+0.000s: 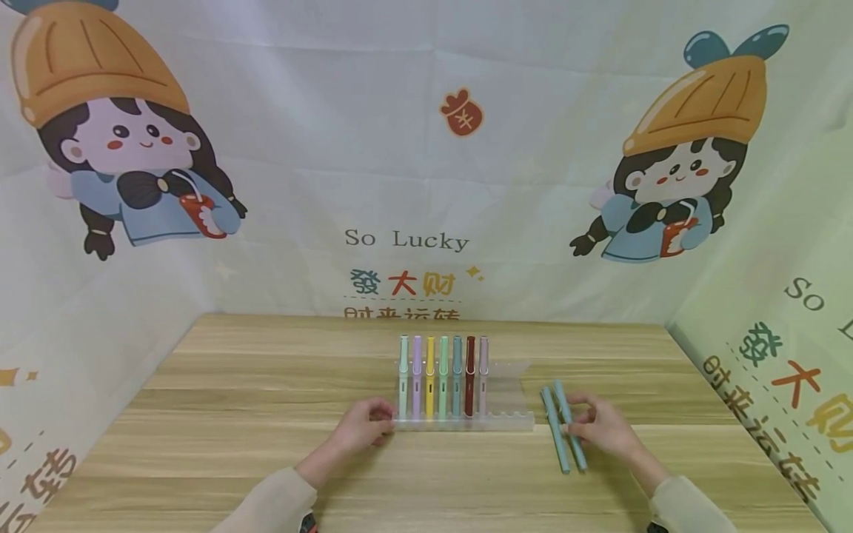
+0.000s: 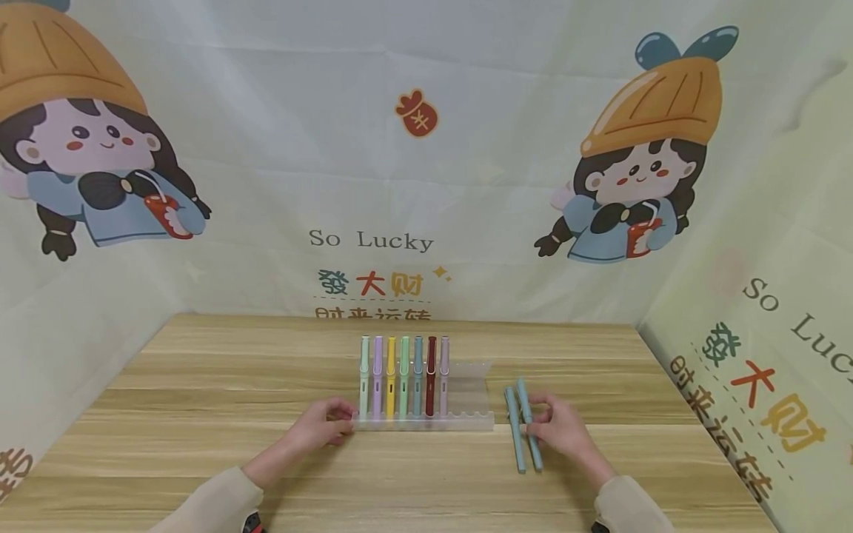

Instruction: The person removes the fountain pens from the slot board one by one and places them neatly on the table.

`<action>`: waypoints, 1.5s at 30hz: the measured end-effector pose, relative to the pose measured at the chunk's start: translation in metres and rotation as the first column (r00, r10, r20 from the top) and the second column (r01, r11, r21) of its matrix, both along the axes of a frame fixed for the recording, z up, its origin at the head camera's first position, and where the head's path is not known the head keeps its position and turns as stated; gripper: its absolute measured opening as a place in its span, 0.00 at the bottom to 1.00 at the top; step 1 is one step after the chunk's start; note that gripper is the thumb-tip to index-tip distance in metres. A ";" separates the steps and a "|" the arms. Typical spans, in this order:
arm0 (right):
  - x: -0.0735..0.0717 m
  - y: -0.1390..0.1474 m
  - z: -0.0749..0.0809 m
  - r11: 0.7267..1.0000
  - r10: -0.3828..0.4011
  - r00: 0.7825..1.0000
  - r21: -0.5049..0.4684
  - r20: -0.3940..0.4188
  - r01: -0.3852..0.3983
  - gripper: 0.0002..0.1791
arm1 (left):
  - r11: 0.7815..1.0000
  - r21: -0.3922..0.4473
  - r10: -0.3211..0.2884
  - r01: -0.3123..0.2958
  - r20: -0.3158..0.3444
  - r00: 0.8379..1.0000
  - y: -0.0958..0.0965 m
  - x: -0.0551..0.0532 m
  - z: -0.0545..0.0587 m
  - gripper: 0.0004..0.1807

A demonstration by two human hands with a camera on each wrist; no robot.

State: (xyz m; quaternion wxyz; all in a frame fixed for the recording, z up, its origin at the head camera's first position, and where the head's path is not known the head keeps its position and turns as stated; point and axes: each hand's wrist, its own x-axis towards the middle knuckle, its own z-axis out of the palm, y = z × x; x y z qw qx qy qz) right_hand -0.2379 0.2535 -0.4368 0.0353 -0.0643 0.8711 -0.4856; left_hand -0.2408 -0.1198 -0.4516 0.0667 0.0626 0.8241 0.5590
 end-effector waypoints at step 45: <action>-0.004 -0.019 0.008 0.997 -0.078 0.995 0.021 -0.063 0.080 0.20 | 1.000 0.007 -0.002 0.002 -0.004 1.000 0.000 0.002 0.003 0.08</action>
